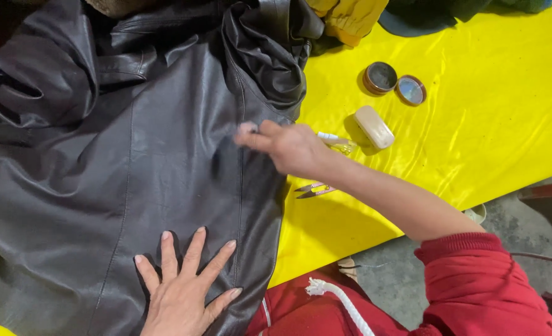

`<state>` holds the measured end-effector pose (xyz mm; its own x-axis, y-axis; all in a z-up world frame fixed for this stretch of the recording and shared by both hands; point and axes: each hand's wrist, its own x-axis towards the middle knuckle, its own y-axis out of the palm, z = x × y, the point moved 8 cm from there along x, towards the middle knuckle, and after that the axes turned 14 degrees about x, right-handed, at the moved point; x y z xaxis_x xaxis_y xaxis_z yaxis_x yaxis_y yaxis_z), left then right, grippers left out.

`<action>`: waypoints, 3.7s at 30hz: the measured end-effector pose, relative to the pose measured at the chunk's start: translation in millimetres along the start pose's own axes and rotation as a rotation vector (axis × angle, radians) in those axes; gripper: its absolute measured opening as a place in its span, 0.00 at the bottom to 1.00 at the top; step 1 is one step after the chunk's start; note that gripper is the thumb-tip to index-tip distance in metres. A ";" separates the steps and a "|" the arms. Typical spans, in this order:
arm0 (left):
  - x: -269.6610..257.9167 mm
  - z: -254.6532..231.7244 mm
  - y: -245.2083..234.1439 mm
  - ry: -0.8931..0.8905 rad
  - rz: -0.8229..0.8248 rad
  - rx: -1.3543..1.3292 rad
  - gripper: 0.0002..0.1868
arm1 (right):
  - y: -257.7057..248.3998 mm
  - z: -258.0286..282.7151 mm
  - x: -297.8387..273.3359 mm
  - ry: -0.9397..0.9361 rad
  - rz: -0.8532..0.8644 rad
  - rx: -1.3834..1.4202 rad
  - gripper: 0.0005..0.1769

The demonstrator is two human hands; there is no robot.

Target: The person cleans a black leather jacket laid on a yellow table. They apply a liquid from a small bottle, use a hairdryer to dry the surface, and repeatedly brush and wipe the jacket with a brush and cloth. The person also uses a small metal tool to scrape or pick at seams and creases.

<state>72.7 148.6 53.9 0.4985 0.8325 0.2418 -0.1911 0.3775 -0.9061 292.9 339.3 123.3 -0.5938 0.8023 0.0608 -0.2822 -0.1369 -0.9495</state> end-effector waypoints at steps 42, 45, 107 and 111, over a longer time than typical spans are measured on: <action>-17.4 32.4 9.0 -0.407 0.198 -0.107 0.64 | 42.5 74.6 37.1 -0.263 0.073 0.064 0.47; -14.9 33.7 14.1 -0.406 0.243 -0.148 0.63 | 86.6 135.9 0.5 -0.395 0.373 0.148 0.40; -6.6 34.9 -5.5 -0.369 0.213 -0.117 0.59 | 65.2 103.9 71.8 -0.186 0.027 0.024 0.36; -5.3 34.4 -7.5 -0.372 0.164 -0.143 0.59 | 117.5 149.9 58.8 -0.354 0.311 0.080 0.39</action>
<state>42.4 155.3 71.4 0.1274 0.9761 0.1759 -0.1105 0.1902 -0.9755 111.9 283.3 61.4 -0.8757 0.4707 -0.1077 -0.0996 -0.3943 -0.9136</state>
